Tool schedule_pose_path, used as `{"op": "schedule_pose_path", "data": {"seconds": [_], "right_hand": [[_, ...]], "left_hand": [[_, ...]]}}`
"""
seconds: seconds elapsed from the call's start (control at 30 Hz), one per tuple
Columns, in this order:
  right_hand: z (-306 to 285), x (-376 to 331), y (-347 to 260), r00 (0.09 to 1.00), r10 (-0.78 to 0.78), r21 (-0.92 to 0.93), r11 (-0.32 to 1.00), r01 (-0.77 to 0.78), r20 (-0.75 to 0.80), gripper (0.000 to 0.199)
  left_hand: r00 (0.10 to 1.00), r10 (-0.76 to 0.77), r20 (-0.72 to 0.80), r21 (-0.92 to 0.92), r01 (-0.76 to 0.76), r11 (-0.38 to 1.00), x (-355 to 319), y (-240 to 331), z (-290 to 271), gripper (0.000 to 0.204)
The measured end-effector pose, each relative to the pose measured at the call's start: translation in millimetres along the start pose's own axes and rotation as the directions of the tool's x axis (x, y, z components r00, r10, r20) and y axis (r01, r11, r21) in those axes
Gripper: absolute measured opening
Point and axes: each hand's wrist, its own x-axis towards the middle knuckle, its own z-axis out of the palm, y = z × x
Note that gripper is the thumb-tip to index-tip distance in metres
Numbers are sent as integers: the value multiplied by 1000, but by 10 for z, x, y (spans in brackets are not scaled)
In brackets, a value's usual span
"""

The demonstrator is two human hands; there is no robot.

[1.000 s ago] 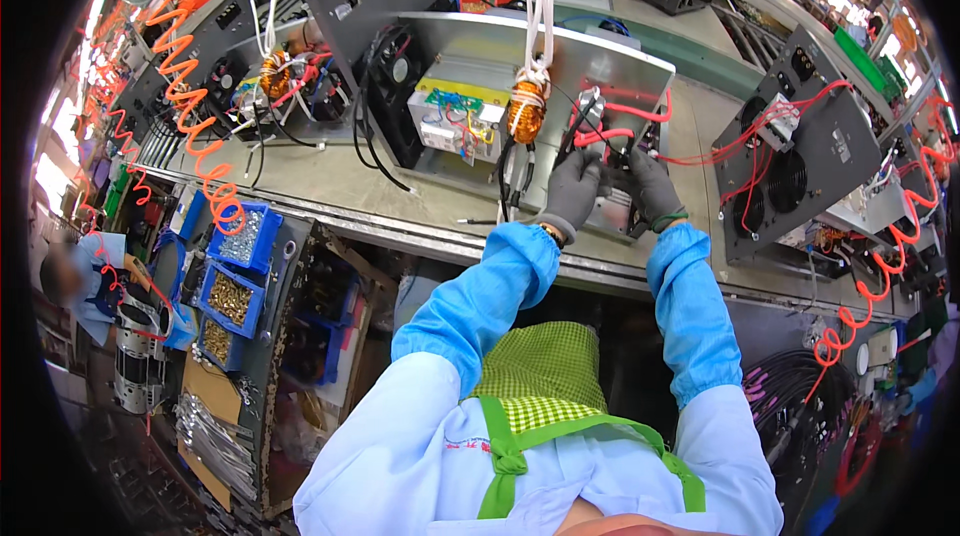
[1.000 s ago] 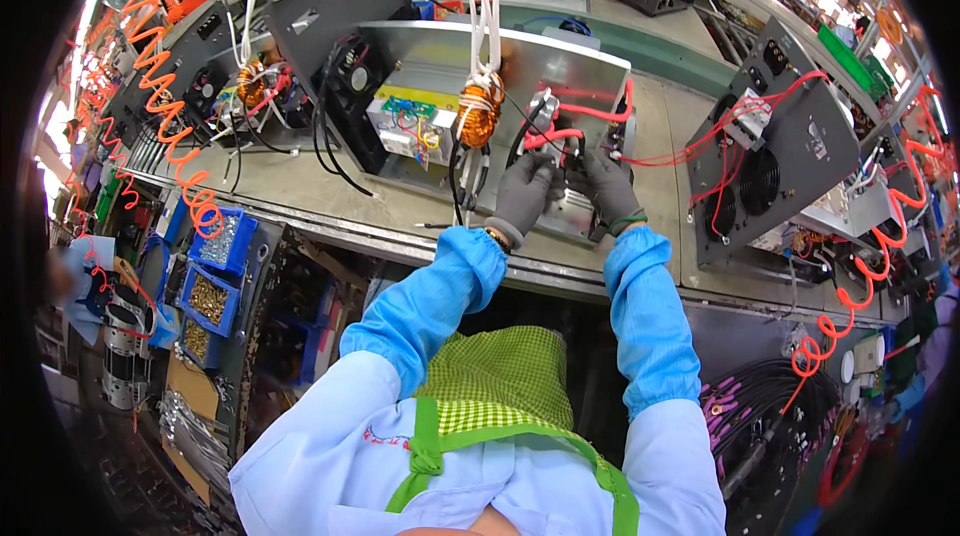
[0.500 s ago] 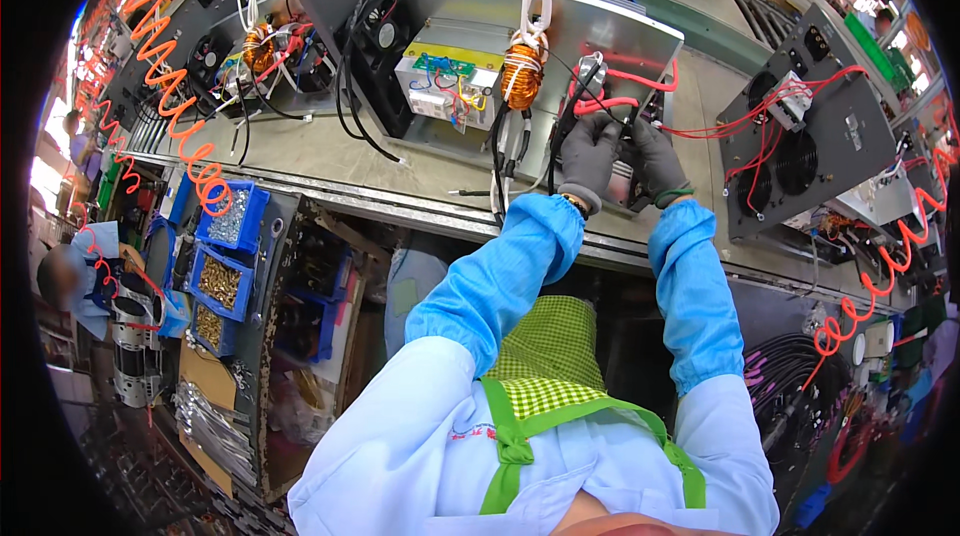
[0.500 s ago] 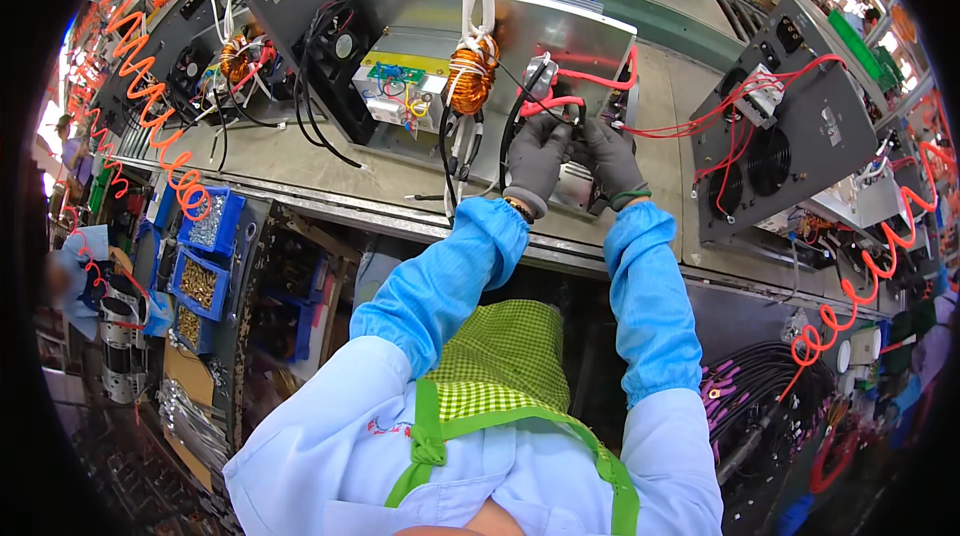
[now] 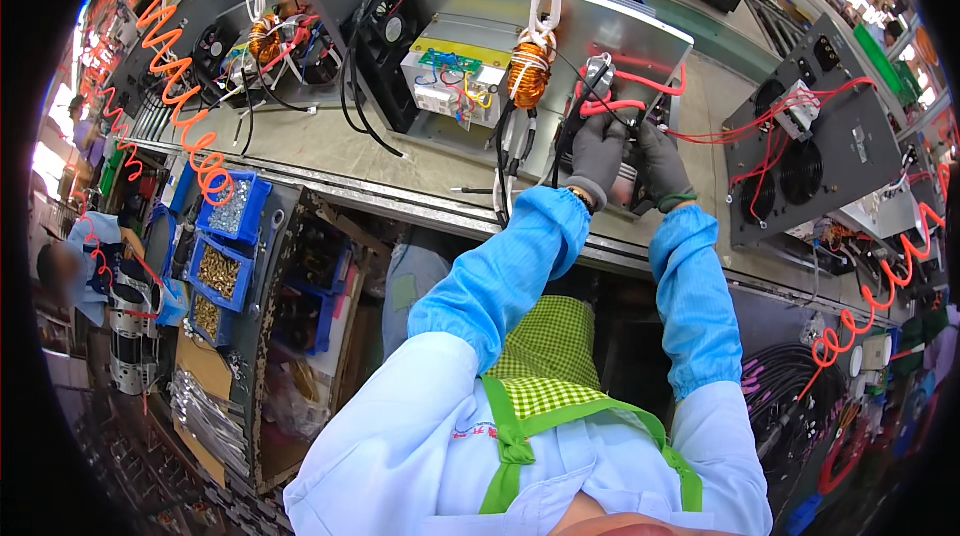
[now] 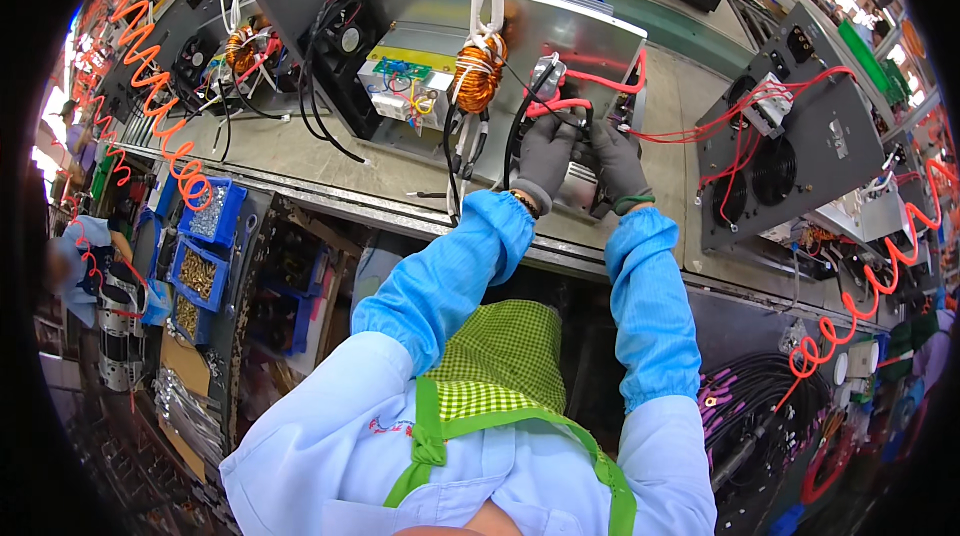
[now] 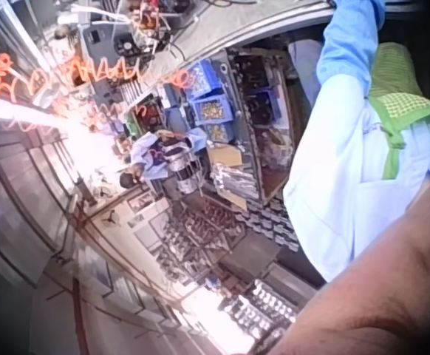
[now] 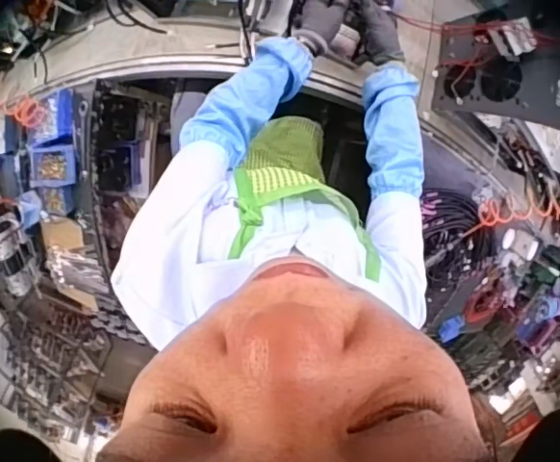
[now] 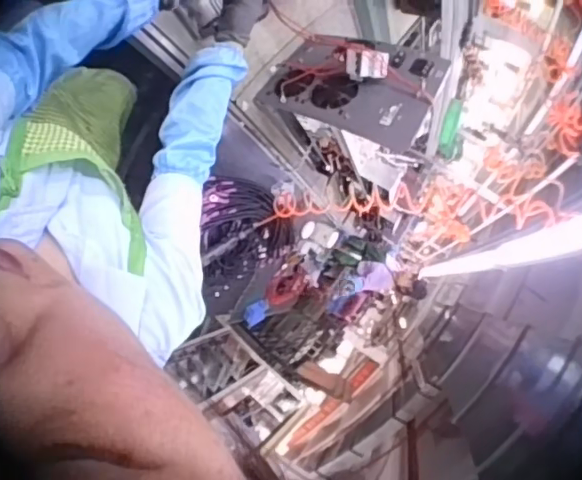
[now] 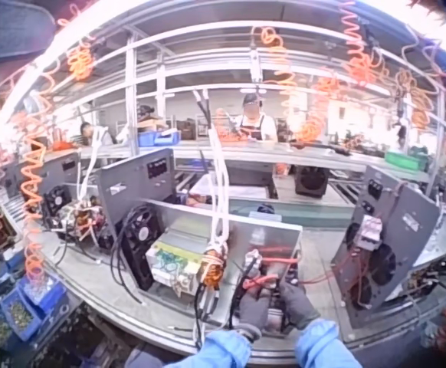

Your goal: Assembling electrical components into a metal chassis using an electric screwdriver.

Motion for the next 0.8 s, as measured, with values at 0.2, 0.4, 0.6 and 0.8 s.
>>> {"op": "schedule_pose_path", "data": {"seconds": [0.2, 0.4, 0.6, 0.8], "right_hand": [[-44, 8, 27, 1000, -5, -14, 1000, 6, 23, 43], [-131, 54, 88, 1000, -6, -12, 1000, 6, 12, 43], [-19, 39, 43, 997, -38, -41, 999, 35, -72, 41], [6, 27, 24, 997, -20, -59, 998, 16, -74, 38]], "left_hand": [[999, -41, 10, -68, 42, 997, 3, 17, 19, 21], [988, -129, 88, -128, 139, 982, 93, 41, 1, 22], [985, -143, 92, -46, 148, 988, 90, 97, 8, 23], [986, -117, 116, -27, 121, 992, 123, 22, -36, 18]]}}
